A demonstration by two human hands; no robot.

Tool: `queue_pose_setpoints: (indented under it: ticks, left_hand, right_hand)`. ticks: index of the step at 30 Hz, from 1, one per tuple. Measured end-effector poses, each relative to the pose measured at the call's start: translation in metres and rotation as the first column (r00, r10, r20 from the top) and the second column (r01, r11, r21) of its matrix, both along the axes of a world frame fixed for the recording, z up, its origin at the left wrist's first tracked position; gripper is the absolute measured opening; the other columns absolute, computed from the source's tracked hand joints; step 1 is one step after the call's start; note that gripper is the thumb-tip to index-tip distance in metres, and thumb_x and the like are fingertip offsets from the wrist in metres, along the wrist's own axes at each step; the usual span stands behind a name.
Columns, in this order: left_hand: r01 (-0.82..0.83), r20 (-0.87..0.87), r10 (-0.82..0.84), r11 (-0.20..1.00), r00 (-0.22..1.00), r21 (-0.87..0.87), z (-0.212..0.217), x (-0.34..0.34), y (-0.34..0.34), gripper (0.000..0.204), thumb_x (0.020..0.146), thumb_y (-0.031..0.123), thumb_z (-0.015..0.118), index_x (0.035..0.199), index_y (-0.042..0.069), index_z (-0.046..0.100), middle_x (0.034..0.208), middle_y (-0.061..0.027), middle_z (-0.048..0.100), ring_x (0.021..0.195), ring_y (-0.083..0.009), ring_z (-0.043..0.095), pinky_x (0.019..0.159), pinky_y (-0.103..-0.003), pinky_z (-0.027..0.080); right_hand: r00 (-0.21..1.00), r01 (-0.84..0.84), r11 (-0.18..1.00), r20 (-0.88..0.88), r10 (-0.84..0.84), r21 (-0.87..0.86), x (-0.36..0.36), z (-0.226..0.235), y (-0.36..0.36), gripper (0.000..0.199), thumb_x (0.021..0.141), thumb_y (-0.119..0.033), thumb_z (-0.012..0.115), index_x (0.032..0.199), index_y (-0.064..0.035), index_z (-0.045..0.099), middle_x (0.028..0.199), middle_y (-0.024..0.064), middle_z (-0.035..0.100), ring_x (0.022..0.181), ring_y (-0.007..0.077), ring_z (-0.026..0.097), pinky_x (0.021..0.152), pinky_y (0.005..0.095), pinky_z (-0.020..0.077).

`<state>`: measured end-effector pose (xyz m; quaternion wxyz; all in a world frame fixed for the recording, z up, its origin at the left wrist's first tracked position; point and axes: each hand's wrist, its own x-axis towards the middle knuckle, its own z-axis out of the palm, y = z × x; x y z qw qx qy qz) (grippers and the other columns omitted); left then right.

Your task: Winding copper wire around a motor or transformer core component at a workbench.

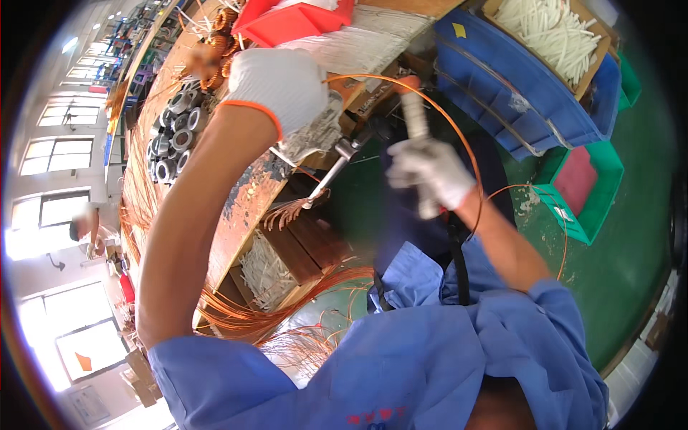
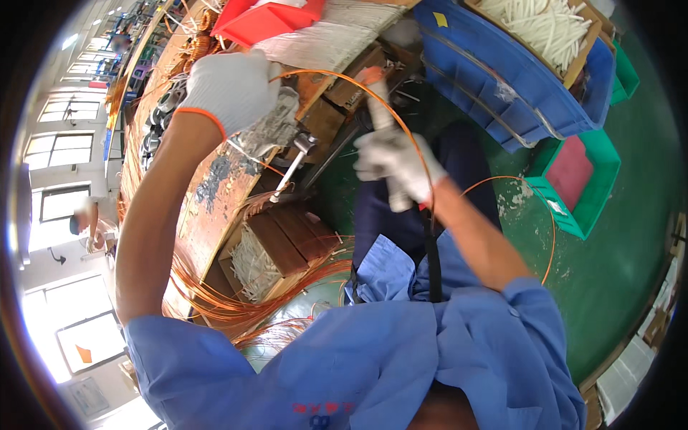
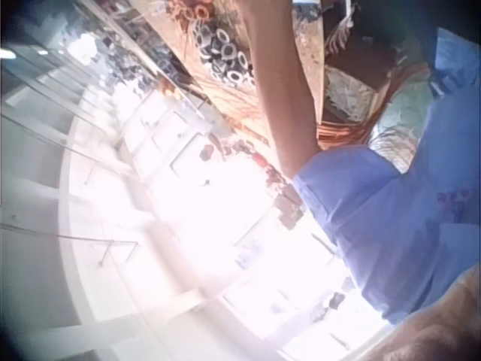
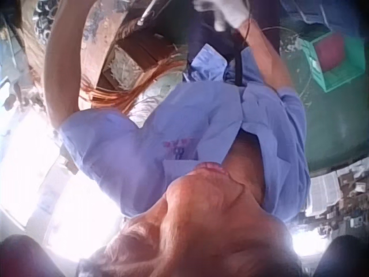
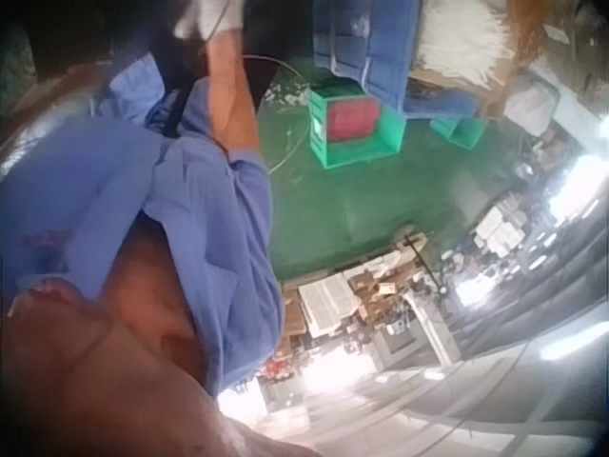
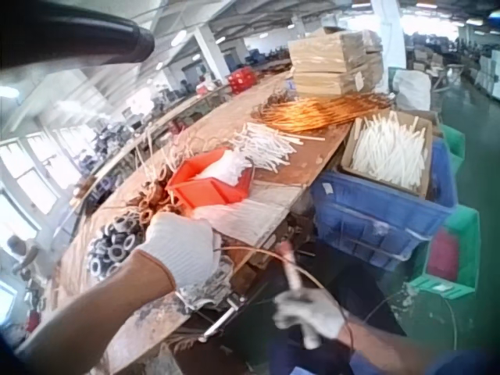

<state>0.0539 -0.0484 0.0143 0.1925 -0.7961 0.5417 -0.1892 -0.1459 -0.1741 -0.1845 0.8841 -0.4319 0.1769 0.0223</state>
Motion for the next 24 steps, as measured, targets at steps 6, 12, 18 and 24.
queue_pose_setpoints:
  ticks: [6,12,18,24]
  left_hand:
    - [-0.04,-0.08,0.043,0.999,0.996,0.037,-0.001,0.005,-0.001,0.039,0.099,0.033,0.055,0.081,0.002,0.07,0.065,-0.0177,0.069,0.061,-0.0379,0.072,0.056,-0.051,0.057]
    - [-0.146,-0.057,0.161,0.968,0.985,0.203,0.002,0.003,-0.004,0.034,0.093,0.04,0.065,0.098,0.011,0.08,0.087,-0.0141,0.078,0.081,-0.0344,0.076,0.07,-0.049,0.058]
    - [-0.246,-0.189,0.287,0.946,0.939,0.21,0.027,0.004,0.008,0.048,0.104,0.046,0.054,0.102,0.0,0.067,0.082,-0.0246,0.073,0.077,-0.0424,0.074,0.069,-0.054,0.058]
    - [-0.271,-0.268,0.336,0.929,0.903,0.252,0.036,0.004,0.006,0.05,0.105,0.048,0.054,0.114,0.0,0.065,0.083,-0.0259,0.073,0.081,-0.0446,0.073,0.076,-0.055,0.057]
  right_hand:
    - [0.961,-0.241,0.581,0.276,0.03,0.777,0.053,0.012,0.163,0.023,0.101,-0.01,0.072,0.12,0.0024,0.069,0.088,0.0091,0.071,0.083,0.0212,0.074,0.075,0.0353,0.0629]
    - [0.994,0.018,0.969,0.107,0.009,-0.246,0.066,-0.053,0.117,0.017,0.099,-0.016,0.076,0.109,-0.0026,0.076,0.077,0.0019,0.068,0.06,0.0071,0.058,0.051,0.0265,0.0474]
    - [0.931,0.361,0.932,-0.068,-0.358,0.035,0.051,0.002,0.026,0.022,0.098,-0.003,0.064,0.119,0.0021,0.069,0.095,0.0094,0.07,0.06,0.0121,0.063,0.044,0.0282,0.0515]
    - [0.934,0.334,0.837,-0.032,-0.356,0.433,0.024,0.031,0.015,0.019,0.097,0.0,0.061,0.112,0.0046,0.072,0.085,0.012,0.072,0.056,0.0169,0.068,0.044,0.0333,0.0559]
